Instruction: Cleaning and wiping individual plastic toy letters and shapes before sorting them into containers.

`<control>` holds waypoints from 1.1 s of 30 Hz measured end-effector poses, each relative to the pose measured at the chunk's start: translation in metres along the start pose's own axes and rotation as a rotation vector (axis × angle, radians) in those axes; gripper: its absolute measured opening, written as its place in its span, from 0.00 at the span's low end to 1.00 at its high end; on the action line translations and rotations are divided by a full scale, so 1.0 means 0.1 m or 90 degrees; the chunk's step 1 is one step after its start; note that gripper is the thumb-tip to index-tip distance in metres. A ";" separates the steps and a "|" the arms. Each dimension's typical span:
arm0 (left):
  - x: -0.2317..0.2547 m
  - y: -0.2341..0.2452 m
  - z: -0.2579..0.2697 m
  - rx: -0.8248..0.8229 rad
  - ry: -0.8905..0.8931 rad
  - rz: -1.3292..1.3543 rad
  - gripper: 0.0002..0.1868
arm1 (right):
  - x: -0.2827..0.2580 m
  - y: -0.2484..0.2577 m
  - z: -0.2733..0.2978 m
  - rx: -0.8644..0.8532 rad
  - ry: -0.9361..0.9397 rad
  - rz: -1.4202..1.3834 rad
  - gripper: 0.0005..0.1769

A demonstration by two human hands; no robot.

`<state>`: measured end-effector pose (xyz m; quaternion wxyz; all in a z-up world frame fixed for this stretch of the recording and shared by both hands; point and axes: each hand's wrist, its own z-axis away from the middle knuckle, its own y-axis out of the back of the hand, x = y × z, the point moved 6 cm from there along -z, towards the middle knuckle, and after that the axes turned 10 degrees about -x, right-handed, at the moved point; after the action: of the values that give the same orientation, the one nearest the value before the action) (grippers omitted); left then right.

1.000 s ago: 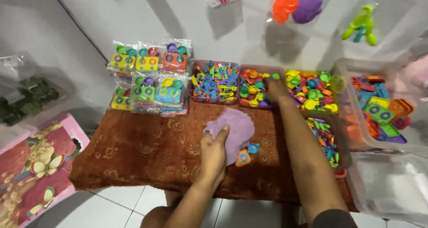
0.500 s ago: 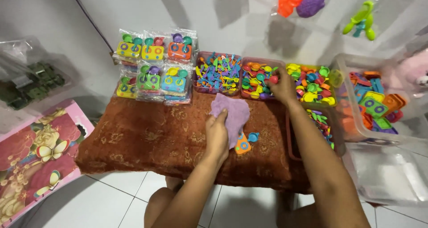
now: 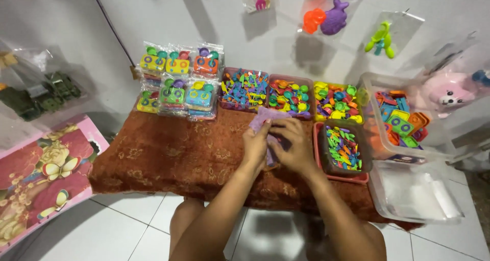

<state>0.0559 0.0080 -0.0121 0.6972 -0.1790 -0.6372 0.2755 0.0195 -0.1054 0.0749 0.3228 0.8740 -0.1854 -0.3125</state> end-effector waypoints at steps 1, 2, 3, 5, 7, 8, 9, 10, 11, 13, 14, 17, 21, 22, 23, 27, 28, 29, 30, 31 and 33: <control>0.07 -0.03 0.02 -0.002 -0.005 0.000 0.09 | -0.04 -0.01 0.03 0.002 0.004 0.001 0.16; 0.13 -0.07 0.04 -0.002 -0.014 -0.016 0.08 | 0.02 0.06 0.08 0.095 -0.061 -0.127 0.18; 0.18 -0.09 0.07 -0.001 -0.020 -0.031 0.07 | 0.09 0.10 0.18 0.184 -0.130 -0.257 0.21; 0.18 -0.12 0.08 -0.007 -0.019 -0.026 0.07 | 0.46 0.03 0.27 0.249 -0.231 -0.411 0.23; 0.17 -0.16 0.11 -0.013 -0.020 -0.021 0.07 | 0.70 -0.04 0.36 0.310 -0.331 -0.566 0.24; 0.18 -0.18 0.12 -0.011 -0.039 -0.036 0.08 | 0.77 -0.15 0.40 0.267 -0.450 -0.668 0.21; 0.18 -0.18 0.15 -0.008 -0.056 -0.054 0.08 | 0.80 -0.29 0.48 0.219 -0.572 -0.768 0.19; 0.16 -0.15 0.11 -0.007 -0.056 -0.055 0.08 | 1.02 -0.36 0.54 0.218 -0.572 -0.770 0.19; 0.20 -0.12 0.10 -0.002 -0.111 -0.116 0.08 | 1.19 -0.49 0.61 0.188 -0.559 -0.859 0.20; 0.21 -0.07 0.04 0.002 -0.166 -0.178 0.07 | 1.34 -0.56 0.68 0.158 -0.543 -0.948 0.21; 0.24 -0.06 0.01 0.006 -0.208 -0.212 0.08 | 1.29 -0.52 0.65 0.142 -0.520 -0.973 0.17; 0.19 0.00 -0.04 0.026 -0.266 -0.258 0.09 | 1.17 -0.45 0.63 0.117 -0.480 -0.976 0.15; 0.31 -0.22 0.26 0.039 -0.240 -0.239 0.03 | 0.73 -0.38 0.53 0.097 -0.485 -0.721 0.15; 0.29 -0.21 0.24 0.041 -0.243 -0.239 0.03 | 0.72 -0.38 0.50 0.094 -0.482 -0.723 0.15; 0.26 -0.22 0.22 0.026 -0.232 -0.265 0.04 | 0.72 -0.34 0.50 0.124 -0.485 -0.635 0.09; 0.35 -0.38 0.26 -0.043 -0.211 -0.221 0.10 | 0.53 -0.01 0.33 0.170 -0.463 -0.503 0.06; 0.52 -0.43 0.38 -0.041 -0.209 -0.220 0.10 | 0.58 0.01 0.38 0.167 -0.465 -0.503 0.06; 0.61 -0.49 0.44 -0.063 -0.111 -0.096 0.23 | 0.65 0.03 0.39 0.169 -0.469 -0.504 0.07; 0.69 -0.57 0.52 -0.086 -0.012 0.028 0.39 | 0.73 0.06 0.41 0.170 -0.474 -0.506 0.09; 0.55 -0.43 0.39 -0.086 -0.010 0.026 0.39 | 0.75 0.07 0.44 0.171 -0.476 -0.507 0.09; 0.27 -0.27 0.12 -0.221 -0.003 0.023 0.35 | 0.78 0.12 0.46 0.149 -0.439 -0.455 0.08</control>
<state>0.0492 0.0018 0.0267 0.6496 -0.3071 -0.6733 0.1742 0.0446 -0.1752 0.0224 0.0157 0.7592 -0.0044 -0.6507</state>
